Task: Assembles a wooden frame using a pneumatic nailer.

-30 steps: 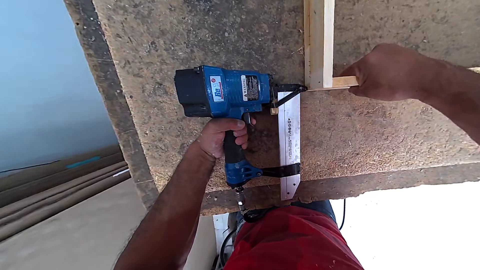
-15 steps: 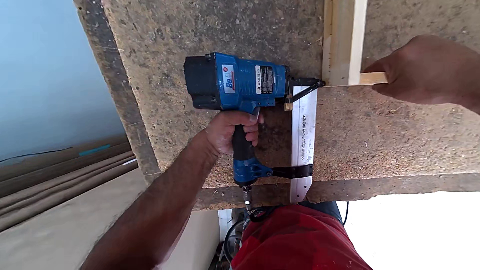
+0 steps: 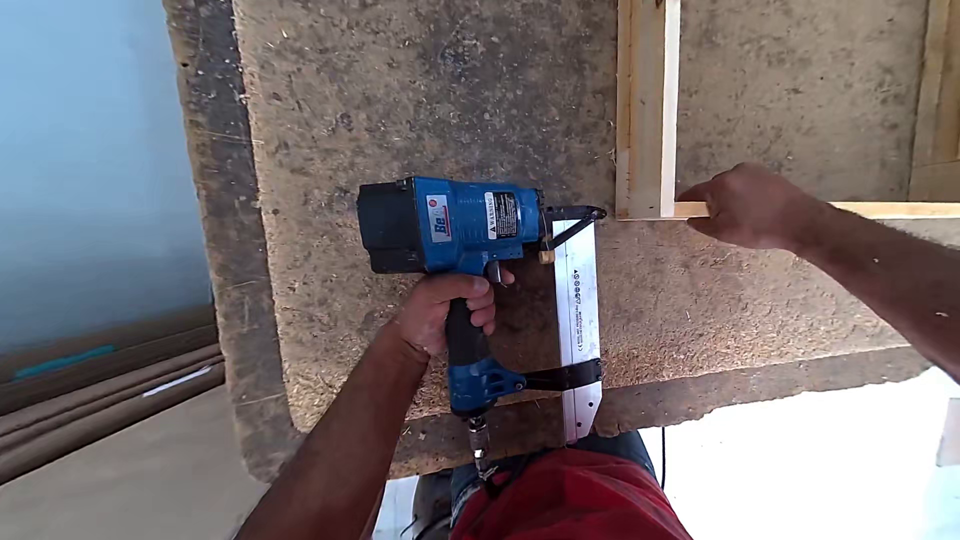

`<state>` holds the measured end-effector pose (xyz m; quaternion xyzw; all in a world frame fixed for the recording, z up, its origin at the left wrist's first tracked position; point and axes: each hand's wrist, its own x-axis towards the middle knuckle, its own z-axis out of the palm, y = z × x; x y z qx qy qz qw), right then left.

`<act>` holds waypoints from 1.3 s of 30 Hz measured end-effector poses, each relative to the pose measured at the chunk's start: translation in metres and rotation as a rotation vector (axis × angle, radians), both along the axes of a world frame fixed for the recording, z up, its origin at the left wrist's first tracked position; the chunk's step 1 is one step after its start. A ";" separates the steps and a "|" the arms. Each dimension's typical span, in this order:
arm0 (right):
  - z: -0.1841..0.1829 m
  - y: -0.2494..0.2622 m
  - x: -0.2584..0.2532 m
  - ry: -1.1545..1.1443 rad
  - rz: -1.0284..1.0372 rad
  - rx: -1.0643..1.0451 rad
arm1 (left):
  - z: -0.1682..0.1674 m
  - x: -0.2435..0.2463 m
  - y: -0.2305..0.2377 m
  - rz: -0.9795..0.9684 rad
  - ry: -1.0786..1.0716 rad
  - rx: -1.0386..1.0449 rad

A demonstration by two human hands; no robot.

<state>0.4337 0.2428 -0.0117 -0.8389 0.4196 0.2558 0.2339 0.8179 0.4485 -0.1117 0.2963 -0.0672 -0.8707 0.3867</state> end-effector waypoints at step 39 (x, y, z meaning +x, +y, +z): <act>-0.003 -0.001 -0.004 0.002 0.028 -0.018 | 0.010 -0.020 -0.012 -0.038 0.136 0.050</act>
